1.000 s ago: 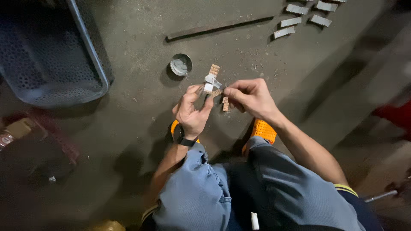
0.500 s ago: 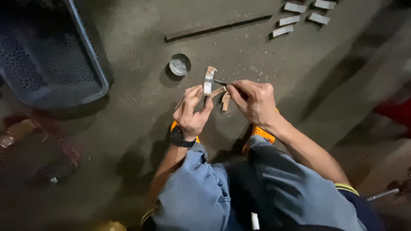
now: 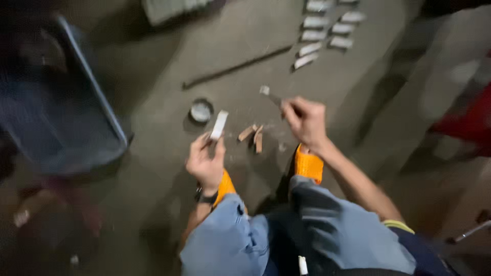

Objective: The person repeatedly picks up small curved pieces from a basket, applies a white paste from a small metal cup using a small tool, and places the treated pieces onto a metal rod. The person works one piece at a time, stacking them on the rod as they finish.

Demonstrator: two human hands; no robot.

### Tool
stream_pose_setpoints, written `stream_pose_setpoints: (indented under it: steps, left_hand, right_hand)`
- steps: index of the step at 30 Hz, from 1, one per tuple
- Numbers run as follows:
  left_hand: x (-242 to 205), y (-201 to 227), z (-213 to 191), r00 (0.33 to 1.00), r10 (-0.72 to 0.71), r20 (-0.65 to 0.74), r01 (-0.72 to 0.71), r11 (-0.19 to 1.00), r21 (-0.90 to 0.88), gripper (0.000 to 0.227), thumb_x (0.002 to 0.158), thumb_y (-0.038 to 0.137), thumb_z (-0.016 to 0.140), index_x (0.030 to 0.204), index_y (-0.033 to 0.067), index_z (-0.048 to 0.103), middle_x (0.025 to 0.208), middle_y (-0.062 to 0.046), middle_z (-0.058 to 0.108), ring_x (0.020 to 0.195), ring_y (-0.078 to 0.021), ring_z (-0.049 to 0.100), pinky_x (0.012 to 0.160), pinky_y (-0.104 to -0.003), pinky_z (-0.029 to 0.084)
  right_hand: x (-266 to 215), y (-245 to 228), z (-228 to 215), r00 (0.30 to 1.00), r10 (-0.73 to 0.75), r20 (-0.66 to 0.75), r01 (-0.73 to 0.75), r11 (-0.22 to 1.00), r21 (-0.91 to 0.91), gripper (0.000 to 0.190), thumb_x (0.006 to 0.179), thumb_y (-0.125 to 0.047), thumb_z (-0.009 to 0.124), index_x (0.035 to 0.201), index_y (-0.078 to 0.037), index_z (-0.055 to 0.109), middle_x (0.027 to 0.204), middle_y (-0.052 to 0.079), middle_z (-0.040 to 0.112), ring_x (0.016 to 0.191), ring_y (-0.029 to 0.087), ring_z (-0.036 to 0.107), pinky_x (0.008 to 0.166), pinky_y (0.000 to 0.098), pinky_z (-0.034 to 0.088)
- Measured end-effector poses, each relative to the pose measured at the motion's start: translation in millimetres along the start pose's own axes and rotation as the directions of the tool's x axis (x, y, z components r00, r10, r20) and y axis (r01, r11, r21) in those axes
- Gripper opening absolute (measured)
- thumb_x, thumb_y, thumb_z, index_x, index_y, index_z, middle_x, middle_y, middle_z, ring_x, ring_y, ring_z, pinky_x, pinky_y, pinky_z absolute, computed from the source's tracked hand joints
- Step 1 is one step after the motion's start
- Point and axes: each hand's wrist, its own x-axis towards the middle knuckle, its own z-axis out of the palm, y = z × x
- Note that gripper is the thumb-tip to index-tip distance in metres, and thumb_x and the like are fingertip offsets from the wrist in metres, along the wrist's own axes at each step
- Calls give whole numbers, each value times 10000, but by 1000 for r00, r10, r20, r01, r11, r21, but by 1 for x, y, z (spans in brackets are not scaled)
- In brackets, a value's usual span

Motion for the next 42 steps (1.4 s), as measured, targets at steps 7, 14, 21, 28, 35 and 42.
stream_pose_setpoints:
  steps: [7, 14, 21, 28, 35, 42]
  left_hand:
    - [99, 56, 21, 977, 92, 194, -134, 966, 221, 284, 755, -111, 770, 982, -140, 601, 930, -267, 661, 851, -364, 694, 745, -387, 565]
    - [275, 56, 193, 773, 245, 585, -485, 823, 295, 93, 852, 13, 738, 933, 38, 699, 827, -91, 700, 740, -239, 663, 670, -349, 504]
    - [353, -96, 383, 948, 66, 310, -184, 912, 367, 118, 771, 59, 721, 865, 131, 726, 808, 0, 775, 684, -98, 733, 581, -251, 625]
    - [365, -87, 330, 933, 103, 345, -280, 810, 515, 191, 775, 110, 681, 958, 57, 684, 740, -17, 776, 589, -169, 714, 567, -343, 541]
    - [217, 11, 106, 711, 103, 696, -470, 806, 361, 315, 937, 99, 784, 702, 86, 575, 700, -43, 596, 645, -196, 564, 624, -319, 420]
    - [4, -64, -17, 711, -90, 698, -378, 788, 486, 234, 878, 113, 736, 1086, 46, 650, 984, -97, 624, 878, -247, 610, 715, -317, 487]
  right_hand:
    - [-79, 48, 17, 969, 213, 126, -217, 976, 21, 77, 743, -69, 732, 790, -33, 684, 671, 186, 663, 653, 383, 661, 585, 437, 508]
    - [-85, 53, 21, 844, 333, 420, -400, 913, 81, 169, 796, -189, 751, 738, -93, 624, 658, 58, 634, 620, 196, 585, 584, 328, 458]
    - [-63, 59, -1, 799, 271, 536, -411, 898, 159, 265, 887, -195, 717, 724, -99, 532, 637, 21, 525, 556, 169, 468, 531, 320, 363]
    - [-46, 62, -7, 812, 332, 480, -452, 878, 158, 116, 837, -156, 730, 839, -60, 666, 691, 26, 650, 600, 119, 560, 549, 272, 443]
    - [-27, 65, -11, 962, 219, 166, -236, 967, 94, 102, 832, -120, 727, 903, -73, 671, 724, 51, 616, 612, 202, 572, 578, 317, 448]
    - [-7, 36, -18, 998, 12, 69, -10, 1000, -22, 165, 887, -36, 777, 1038, -29, 710, 722, 99, 615, 584, 231, 570, 532, 337, 439]
